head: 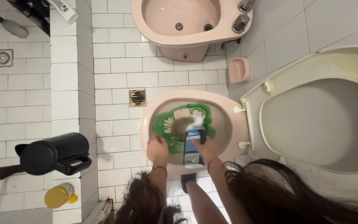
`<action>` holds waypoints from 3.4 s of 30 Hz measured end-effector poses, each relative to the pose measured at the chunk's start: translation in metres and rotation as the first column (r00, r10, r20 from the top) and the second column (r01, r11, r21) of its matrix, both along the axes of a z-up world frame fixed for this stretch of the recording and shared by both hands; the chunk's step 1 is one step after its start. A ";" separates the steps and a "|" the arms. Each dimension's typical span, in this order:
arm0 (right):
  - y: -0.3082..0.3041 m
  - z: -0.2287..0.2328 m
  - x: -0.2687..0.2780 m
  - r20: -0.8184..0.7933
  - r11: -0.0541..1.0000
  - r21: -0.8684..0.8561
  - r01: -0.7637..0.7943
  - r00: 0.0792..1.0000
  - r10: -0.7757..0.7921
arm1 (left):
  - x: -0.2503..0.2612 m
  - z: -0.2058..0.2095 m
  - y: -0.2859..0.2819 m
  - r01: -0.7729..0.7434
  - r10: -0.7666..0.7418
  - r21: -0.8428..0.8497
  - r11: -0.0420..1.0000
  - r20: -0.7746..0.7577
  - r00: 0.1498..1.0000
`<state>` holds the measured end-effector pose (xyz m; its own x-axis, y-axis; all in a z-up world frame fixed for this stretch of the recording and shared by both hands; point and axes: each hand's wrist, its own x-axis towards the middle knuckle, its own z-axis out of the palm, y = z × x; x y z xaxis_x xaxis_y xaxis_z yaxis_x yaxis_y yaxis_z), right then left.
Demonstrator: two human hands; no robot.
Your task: Cleaning a bidet and toilet bowl by applying liquid detergent and scrubbing with a brush.
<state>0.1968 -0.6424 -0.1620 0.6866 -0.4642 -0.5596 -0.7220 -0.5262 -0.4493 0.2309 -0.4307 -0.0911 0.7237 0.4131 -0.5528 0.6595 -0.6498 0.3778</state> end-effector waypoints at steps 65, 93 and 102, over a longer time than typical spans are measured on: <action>-0.061 0.065 0.030 -0.190 0.716 0.219 -0.663 0.691 0.698 | -0.025 -0.032 -0.019 -0.003 0.001 -0.043 0.999 -0.036 0.999; 0.012 0.038 -0.066 0.105 0.914 0.060 0.401 0.908 -0.406 | -0.032 -0.046 -0.020 0.000 0.000 -0.032 0.999 0.010 1.000; 0.020 0.055 -0.048 0.129 0.946 0.135 0.294 0.942 -0.311 | -0.037 -0.047 -0.021 0.013 -0.011 -0.045 0.999 0.029 1.000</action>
<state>0.1492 -0.6221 -0.1068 0.6014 -0.6030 -0.5241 -0.7612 -0.2333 -0.6051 0.1940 -0.4516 -0.1379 0.7444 0.3793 -0.5496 0.6402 -0.6394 0.4258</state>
